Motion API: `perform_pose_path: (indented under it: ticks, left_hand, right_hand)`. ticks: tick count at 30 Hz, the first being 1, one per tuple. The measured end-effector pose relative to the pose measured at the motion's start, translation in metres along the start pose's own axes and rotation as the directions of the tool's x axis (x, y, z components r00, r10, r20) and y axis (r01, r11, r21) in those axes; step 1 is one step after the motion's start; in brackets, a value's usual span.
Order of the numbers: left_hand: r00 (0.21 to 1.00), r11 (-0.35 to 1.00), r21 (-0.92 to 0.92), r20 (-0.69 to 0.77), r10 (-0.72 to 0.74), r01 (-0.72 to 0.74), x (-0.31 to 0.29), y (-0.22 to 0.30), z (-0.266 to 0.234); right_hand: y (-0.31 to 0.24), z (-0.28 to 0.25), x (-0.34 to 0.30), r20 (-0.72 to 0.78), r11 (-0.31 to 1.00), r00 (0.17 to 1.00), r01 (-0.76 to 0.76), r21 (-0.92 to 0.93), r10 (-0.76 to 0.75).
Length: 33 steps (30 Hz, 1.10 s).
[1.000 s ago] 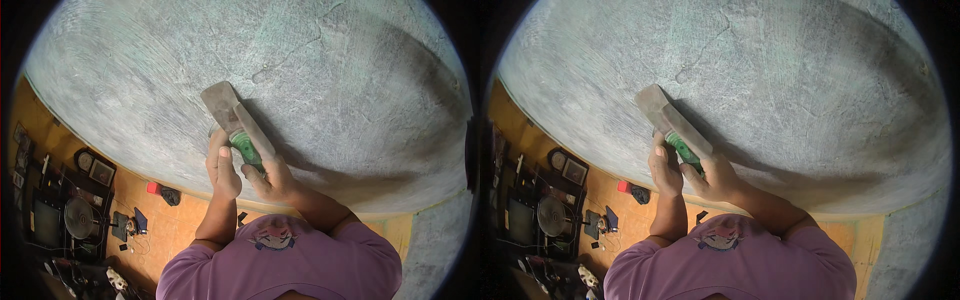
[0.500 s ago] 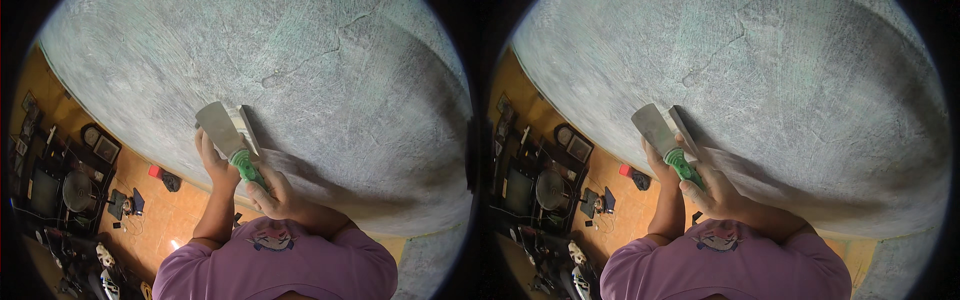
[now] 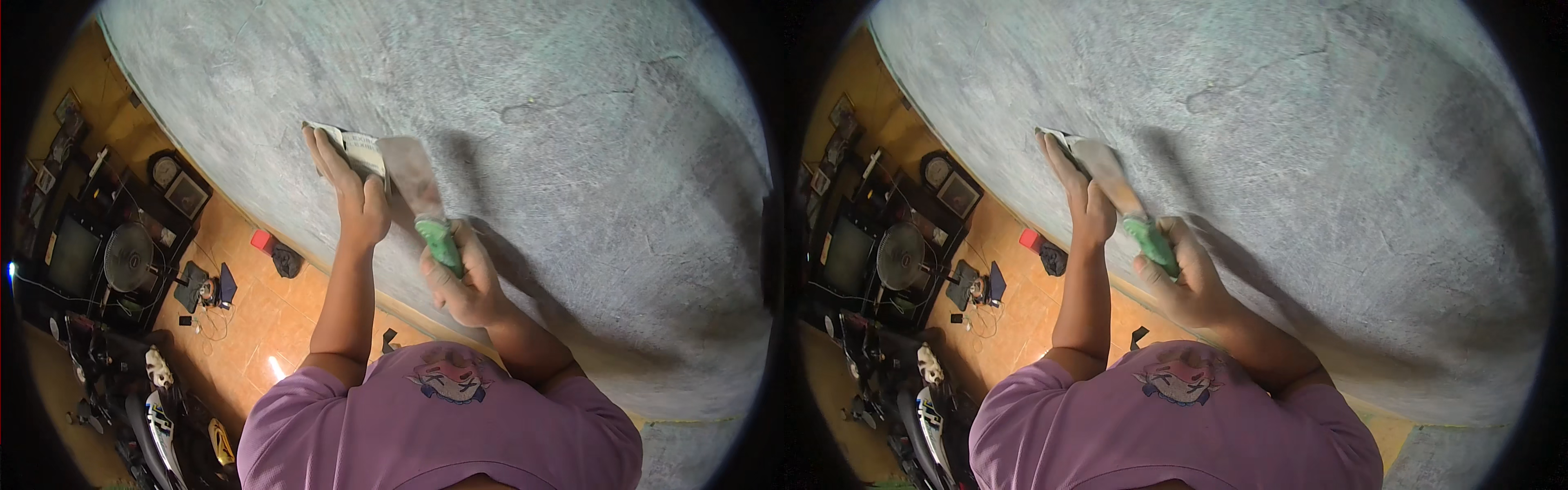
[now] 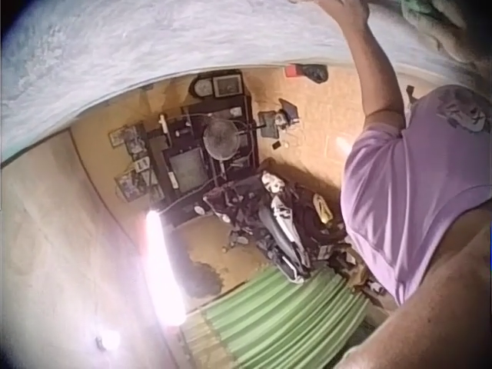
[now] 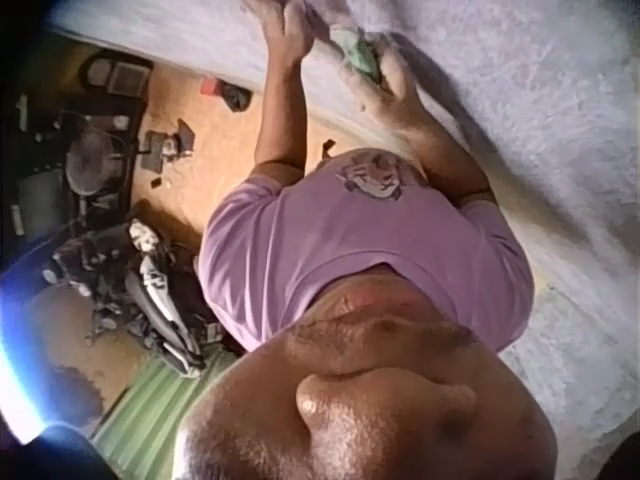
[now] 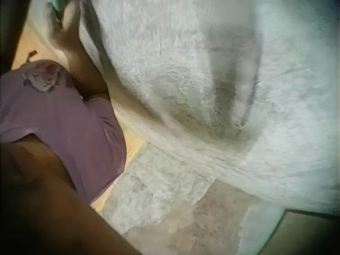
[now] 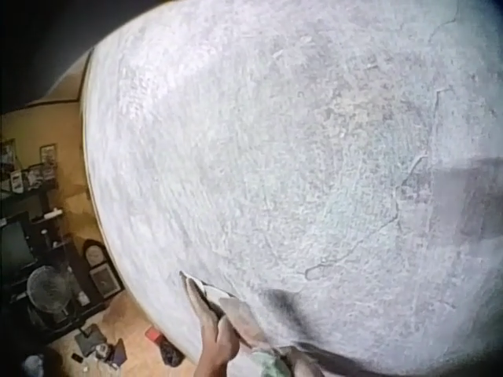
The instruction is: The person is sanding a concrete wall using a sanding block and a putty knife to smooth the surface.
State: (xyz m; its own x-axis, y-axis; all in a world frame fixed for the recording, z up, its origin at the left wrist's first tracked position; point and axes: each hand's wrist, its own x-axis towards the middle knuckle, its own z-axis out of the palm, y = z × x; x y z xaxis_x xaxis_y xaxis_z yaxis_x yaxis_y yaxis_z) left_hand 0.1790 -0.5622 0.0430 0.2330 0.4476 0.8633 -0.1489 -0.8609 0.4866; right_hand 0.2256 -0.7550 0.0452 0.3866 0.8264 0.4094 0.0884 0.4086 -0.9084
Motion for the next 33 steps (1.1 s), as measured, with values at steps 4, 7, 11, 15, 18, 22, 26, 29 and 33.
perform_pose_path:
  ticks: [4, 7, 11, 15, 18, 22, 26, 29, 33]
  left_hand:
    - [0.997, 0.997, 0.068, 0.061, 0.042, -0.046, 0.001, -0.001, -0.005]
    - [0.996, 0.995, 0.089, 0.076, 0.045, -0.052, -0.016, -0.005, 0.001]
    - [0.994, 0.996, 0.072, 0.096, 0.046, -0.053, -0.029, -0.006, -0.001]
    - [0.997, 0.996, 0.094, 0.077, -0.013, 0.005, -0.003, -0.002, -0.005]
    - [0.999, 0.996, 0.092, 0.051, -0.02, 0.015, 0.001, 0.0, -0.002]
    - [0.991, 0.994, -0.01, 0.083, 0.107, -0.107, -0.039, -0.018, 0.007]
    - [0.992, 0.999, 0.025, 0.115, 0.045, -0.048, -0.031, -0.026, -0.002]
    - [1.0, 0.999, 0.036, -0.018, -0.025, 0.025, 0.0, -0.027, -0.002]
    - [0.99, 0.987, 0.072, 0.019, 0.142, -0.143, -0.019, -0.011, 0.012]
  right_hand:
    - [-0.006, 0.001, 0.008, 0.062, 0.93, 0.976, -0.216, 0.297, 0.207]
    - [0.004, 0.0, 0.013, 0.086, 0.931, 0.979, -0.204, 0.304, 0.186]
    - [0.007, 0.0, 0.019, 0.185, 0.916, 0.969, -0.217, 0.337, 0.162]
    - [0.013, 0.002, 0.022, 0.187, 0.9, 0.963, -0.252, 0.354, 0.196]
    - [0.015, 0.007, 0.023, 0.182, 0.924, 0.966, -0.233, 0.302, 0.184]
    - [0.018, 0.01, 0.021, 0.165, 0.921, 0.969, -0.23, 0.314, 0.185]
    - [0.02, 0.009, 0.021, 0.182, 0.909, 0.962, -0.253, 0.332, 0.201]
    - [0.019, 0.011, 0.019, 0.208, 0.888, 0.954, -0.28, 0.365, 0.215]
    - [0.02, 0.014, 0.015, 0.165, 0.866, 0.948, -0.316, 0.388, 0.272]
